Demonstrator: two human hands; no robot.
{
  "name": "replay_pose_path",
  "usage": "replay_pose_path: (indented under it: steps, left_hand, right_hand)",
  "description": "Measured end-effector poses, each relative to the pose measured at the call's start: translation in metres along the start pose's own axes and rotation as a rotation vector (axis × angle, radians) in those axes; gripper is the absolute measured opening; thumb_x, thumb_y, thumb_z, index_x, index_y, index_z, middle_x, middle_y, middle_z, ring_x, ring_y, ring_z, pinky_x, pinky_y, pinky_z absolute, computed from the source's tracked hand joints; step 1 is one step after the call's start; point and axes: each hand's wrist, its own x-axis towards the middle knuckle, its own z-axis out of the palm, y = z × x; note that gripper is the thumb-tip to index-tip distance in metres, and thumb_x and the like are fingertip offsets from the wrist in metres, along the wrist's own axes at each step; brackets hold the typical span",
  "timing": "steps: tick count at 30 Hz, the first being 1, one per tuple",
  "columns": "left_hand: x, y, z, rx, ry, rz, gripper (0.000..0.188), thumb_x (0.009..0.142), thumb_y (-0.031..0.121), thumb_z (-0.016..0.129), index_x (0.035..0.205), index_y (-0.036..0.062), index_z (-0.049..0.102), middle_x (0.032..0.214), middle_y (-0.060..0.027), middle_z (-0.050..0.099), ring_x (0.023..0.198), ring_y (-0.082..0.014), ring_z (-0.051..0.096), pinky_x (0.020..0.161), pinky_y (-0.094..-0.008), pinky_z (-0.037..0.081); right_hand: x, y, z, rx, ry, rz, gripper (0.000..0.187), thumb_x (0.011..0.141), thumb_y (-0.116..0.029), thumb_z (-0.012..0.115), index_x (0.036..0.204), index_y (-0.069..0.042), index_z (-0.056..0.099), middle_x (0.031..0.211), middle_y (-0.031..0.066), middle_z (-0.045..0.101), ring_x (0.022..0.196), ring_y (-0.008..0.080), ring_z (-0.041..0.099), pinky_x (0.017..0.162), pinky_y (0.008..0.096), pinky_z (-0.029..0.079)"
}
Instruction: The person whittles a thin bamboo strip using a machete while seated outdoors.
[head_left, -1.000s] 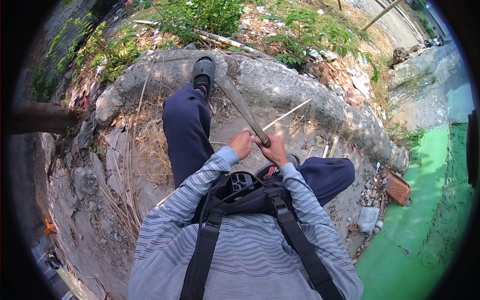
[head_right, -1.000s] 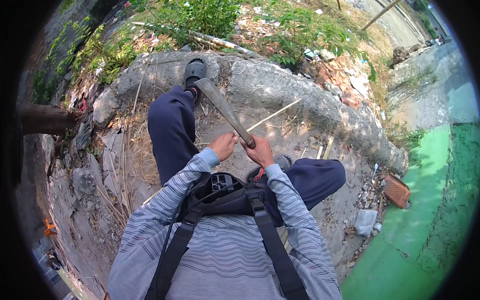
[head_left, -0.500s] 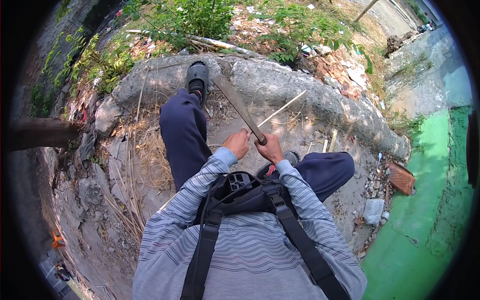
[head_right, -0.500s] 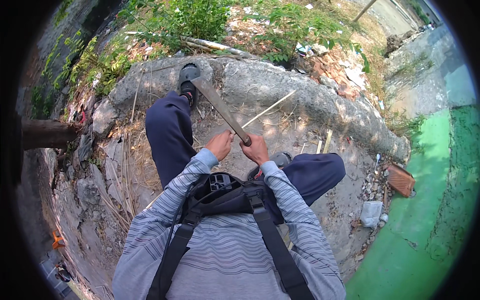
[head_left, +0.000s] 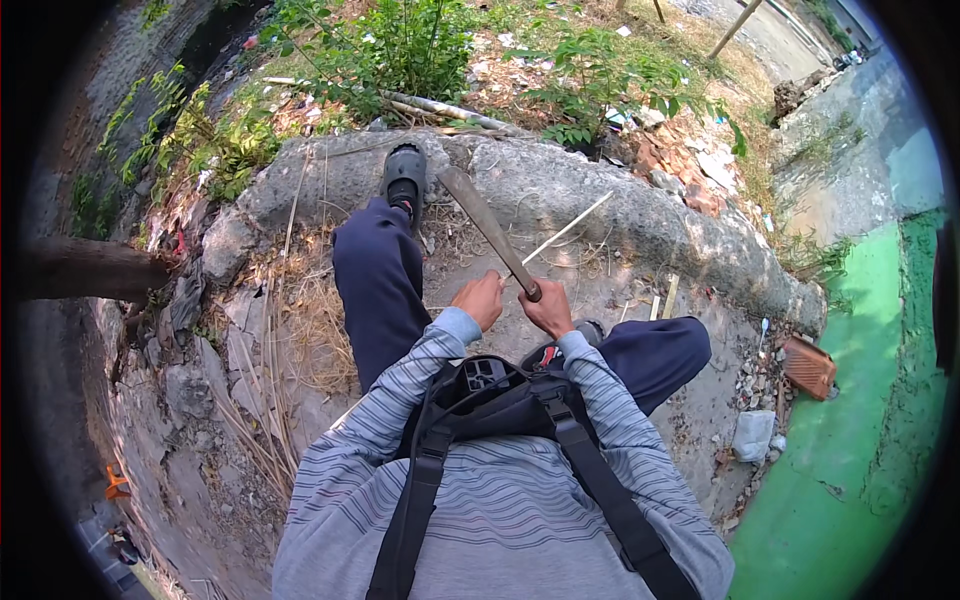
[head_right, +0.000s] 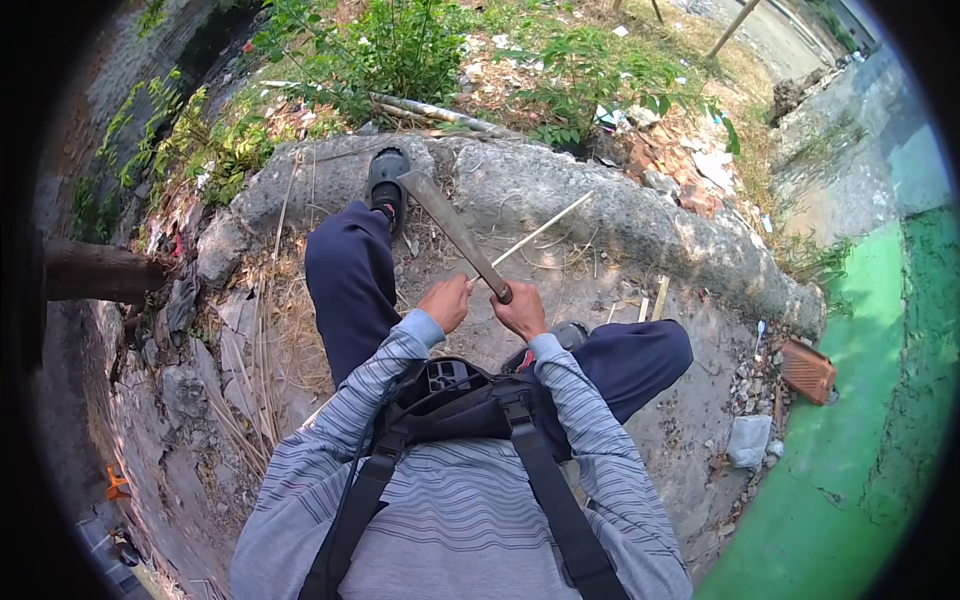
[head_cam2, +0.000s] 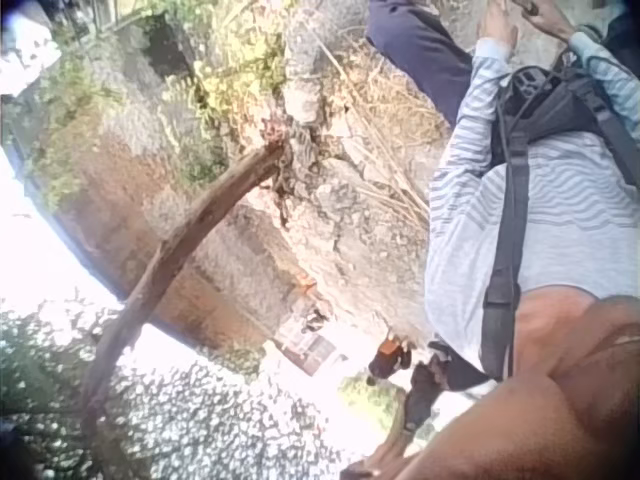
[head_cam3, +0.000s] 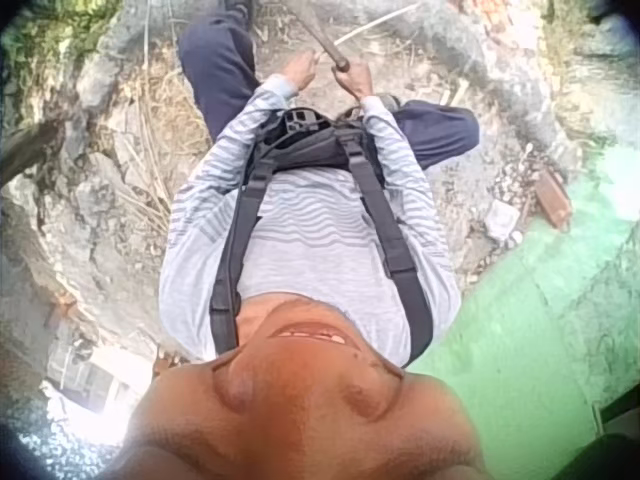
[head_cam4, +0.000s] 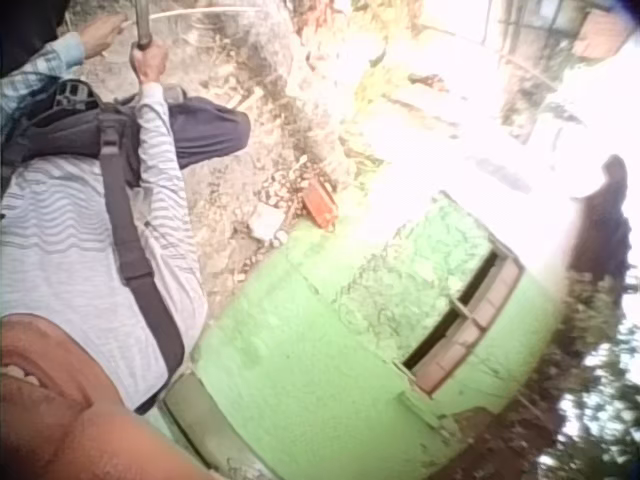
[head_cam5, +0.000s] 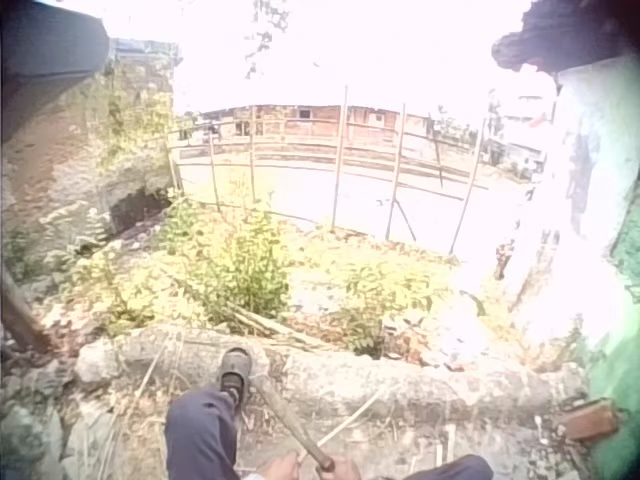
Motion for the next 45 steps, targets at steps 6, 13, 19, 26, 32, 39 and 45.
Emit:
replay_pose_path:
  steps: [6, 13, 19, 26, 32, 39, 45]
  left_hand:
    - [0.001, 0.000, -0.003, 0.011, 0.014, -0.018, 0.032, 0.108, 0.031, 0.044, 0.104, 0.0008, 0.056, 0.091, -0.0338, 0.066, 0.093, -0.0556, 0.062, 0.081, -0.0643, 0.043]
    - [0.000, 0.003, -0.004, 0.030, -0.032, -0.033, 0.032, 0.106, 0.029, 0.047, 0.111, -0.0014, 0.058, 0.098, -0.0344, 0.068, 0.095, -0.0553, 0.065, 0.085, -0.0641, 0.048]
    - [0.000, -0.004, 0.001, 0.021, 0.002, 0.000, 0.030, 0.107, 0.029, 0.045, 0.106, 0.0008, 0.055, 0.091, -0.0337, 0.066, 0.092, -0.0560, 0.062, 0.082, -0.0645, 0.044]
    - [-0.002, -0.002, -0.004, 0.018, -0.001, -0.037, 0.029, 0.107, 0.028, 0.045, 0.105, 0.0004, 0.054, 0.090, -0.0331, 0.066, 0.091, -0.0559, 0.062, 0.081, -0.0640, 0.044]
    - [-0.005, -0.008, -0.005, 0.029, -0.013, -0.015, 0.030, 0.105, 0.026, 0.049, 0.106, -0.0019, 0.057, 0.092, -0.0337, 0.068, 0.092, -0.0544, 0.065, 0.081, -0.0634, 0.048]
    - [0.000, -0.007, -0.006, 0.040, 0.010, -0.009, 0.029, 0.105, 0.026, 0.048, 0.107, -0.0015, 0.056, 0.090, -0.0336, 0.068, 0.089, -0.0556, 0.065, 0.080, -0.0633, 0.048]
    - [-0.006, -0.013, -0.009, 0.044, 0.020, 0.025, 0.027, 0.108, 0.027, 0.045, 0.106, 0.0014, 0.053, 0.086, -0.0318, 0.066, 0.086, -0.0552, 0.062, 0.076, -0.0629, 0.044]
  right_hand:
    - [-0.001, -0.004, 0.004, 0.013, 0.039, -0.011, 0.025, 0.080, -0.021, 0.070, 0.095, -0.001, 0.073, 0.078, 0.0259, 0.068, 0.076, 0.0448, 0.069, 0.067, 0.0484, 0.053]
    - [-0.007, -0.006, 0.005, -0.019, 0.032, -0.013, 0.026, 0.080, -0.023, 0.072, 0.095, -0.002, 0.074, 0.077, 0.0249, 0.068, 0.075, 0.0440, 0.069, 0.067, 0.0486, 0.054]
    - [-0.004, -0.003, 0.000, -0.060, 0.020, 0.001, 0.024, 0.081, -0.027, 0.073, 0.096, -0.007, 0.074, 0.076, 0.0225, 0.069, 0.075, 0.0433, 0.070, 0.067, 0.0479, 0.055]
    - [-0.002, -0.002, 0.003, -0.100, 0.037, 0.007, 0.023, 0.080, -0.028, 0.073, 0.093, -0.009, 0.073, 0.079, 0.0215, 0.070, 0.080, 0.0432, 0.070, 0.070, 0.0502, 0.056]
    - [0.000, -0.006, -0.003, -0.149, 0.006, 0.042, 0.023, 0.079, -0.027, 0.072, 0.094, -0.009, 0.073, 0.080, 0.0209, 0.071, 0.080, 0.0439, 0.070, 0.071, 0.0510, 0.055]
    - [0.005, -0.002, 0.002, -0.134, 0.026, 0.128, 0.024, 0.080, -0.027, 0.073, 0.096, -0.010, 0.075, 0.081, 0.0218, 0.071, 0.080, 0.0434, 0.070, 0.071, 0.0512, 0.055]
    - [0.009, 0.005, -0.001, -0.164, 0.065, 0.037, 0.023, 0.080, -0.026, 0.072, 0.093, -0.008, 0.073, 0.080, 0.0224, 0.070, 0.080, 0.0441, 0.070, 0.072, 0.0517, 0.054]
